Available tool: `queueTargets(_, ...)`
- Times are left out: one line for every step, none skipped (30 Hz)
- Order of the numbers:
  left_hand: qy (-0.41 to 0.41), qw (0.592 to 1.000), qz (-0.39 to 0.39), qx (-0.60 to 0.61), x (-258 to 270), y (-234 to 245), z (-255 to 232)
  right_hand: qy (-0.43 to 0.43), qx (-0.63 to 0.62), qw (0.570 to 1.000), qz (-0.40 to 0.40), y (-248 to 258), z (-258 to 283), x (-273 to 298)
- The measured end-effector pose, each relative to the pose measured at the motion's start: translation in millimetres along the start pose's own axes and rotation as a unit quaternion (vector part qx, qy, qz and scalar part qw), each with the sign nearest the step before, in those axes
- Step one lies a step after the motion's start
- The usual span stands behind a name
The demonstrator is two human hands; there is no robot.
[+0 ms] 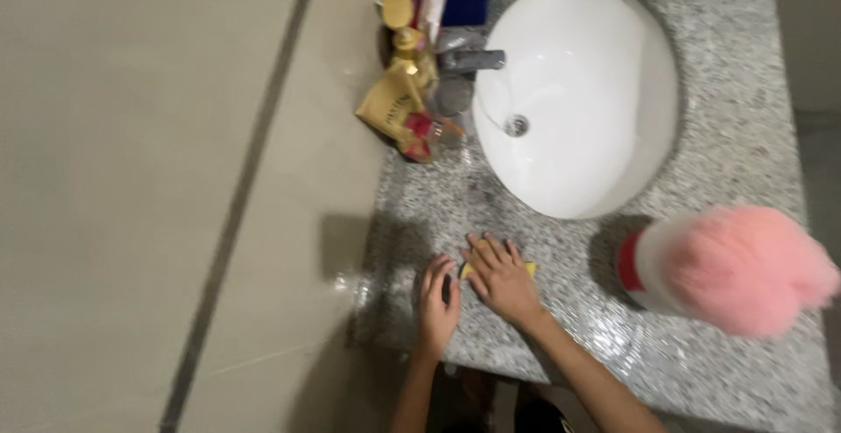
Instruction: The person cleans a bathroom counter by hand using a yellow sponge, applying soap from a bottle, scrubbing the granite surface and backsplash, and rinsing the sponge in the sink.
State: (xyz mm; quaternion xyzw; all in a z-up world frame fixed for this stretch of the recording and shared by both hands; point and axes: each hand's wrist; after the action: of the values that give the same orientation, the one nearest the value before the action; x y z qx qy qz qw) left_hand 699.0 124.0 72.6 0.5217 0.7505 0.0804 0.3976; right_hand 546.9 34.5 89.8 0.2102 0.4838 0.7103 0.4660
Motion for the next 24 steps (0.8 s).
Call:
queueTargets(0.006,1.0,0.006,0.003,-5,6,8,-0.006,-0.014,1.0,-0.02,-12,-2,-19)
queueTargets(0.017,1.0,0.013,0.009,-5,10,9,-0.014,-0.026,0.999,-0.034,-22,-7,-32)
queueTargets(0.027,0.999,0.02,0.015,-5,13,9,-0.022,-0.038,0.998,-0.048,-33,-11,-45)
queueTargets(0.023,1.0,0.019,0.006,-9,14,9,-0.032,-0.05,0.997,-0.057,-43,-16,-70)
queueTargets(0.019,1.0,0.018,-0.004,-14,13,9,-0.043,-0.062,0.995,-0.065,-50,-20,-97)
queueTargets(0.014,1.0,0.019,-0.014,-17,15,11,-0.055,-0.075,0.993,-0.074,-56,-18,-115)
queueTargets(0.019,0.999,0.027,-0.018,-20,19,15,-0.062,-0.079,0.991,-0.092,-61,-11,-125)
queueTargets(0.028,0.999,0.034,-0.02,-19,21,16,-0.071,-0.082,0.988,-0.107,-65,-1,-131)
queueTargets(0.036,0.998,0.042,-0.022,-17,22,19,-0.08,-0.084,0.986,-0.122,-67,9,-137)
queueTargets(0.036,0.999,0.029,-0.019,-10,24,21,-0.114,-0.059,0.992,0.001,-65,23,-124)
queueTargets(0.035,0.999,0.015,-0.017,-2,27,24,-0.143,-0.032,0.981,0.124,-59,36,-98)
queueTargets(0.03,0.999,-0.002,-0.012,0,25,30,-0.026,-0.033,0.998,0.043,-44,43,-69)
queueTargets(0.012,0.999,-0.002,-0.039,3,23,34,0.094,-0.034,0.994,-0.035,-26,45,-44)
queueTargets(-0.002,0.998,0.002,-0.067,10,24,36,0.084,-0.028,0.996,-0.033,-7,41,-27)
queueTargets(-0.016,0.995,0.006,-0.095,14,25,37,0.073,-0.022,0.997,-0.03,8,36,-16)
queueTargets(-0.012,0.996,0.017,-0.089,19,28,37,-0.109,-0.016,0.986,0.126,14,27,-22)
queueTargets(-0.009,0.996,0.028,-0.083,21,30,36,-0.279,-0.006,0.918,0.282,14,13,-42)
queueTargets(-0.008,0.996,0.035,-0.076,19,31,36,-0.172,-0.031,0.98,0.097,8,2,-65)
queueTargets(-0.001,0.995,0.046,-0.092,18,32,34,-0.054,-0.052,0.993,-0.089,0,-6,-87)
queueTargets(0.006,0.993,0.055,-0.108,17,33,32,-0.07,-0.035,0.992,-0.098,-14,-4,-113)
queueTargets(0.012,0.99,0.064,-0.125,16,33,31,-0.087,-0.018,0.99,-0.107,-29,4,-131)
queueTargets(0.015,0.989,0.065,-0.134,16,34,29,-0.073,-0.066,0.992,-0.085,-42,17,-130)
queueTargets(0.018,0.987,0.067,-0.142,17,35,27,-0.059,-0.114,0.99,-0.062,-52,31,-123)
queueTargets(0.02,0.986,0.068,-0.151,17,35,27,-0.055,-0.113,0.992,0.018,-56,45,-102)
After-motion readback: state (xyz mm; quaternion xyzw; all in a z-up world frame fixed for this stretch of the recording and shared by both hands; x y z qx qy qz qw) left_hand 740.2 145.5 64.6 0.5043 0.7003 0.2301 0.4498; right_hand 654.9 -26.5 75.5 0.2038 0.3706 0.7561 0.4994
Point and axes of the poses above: each hand's wrist, its own x-axis away from the middle knuckle, its own y-axis out of the back of the hand, z = x × y, and after that the axes turned 15 degrees about -y, right-handed
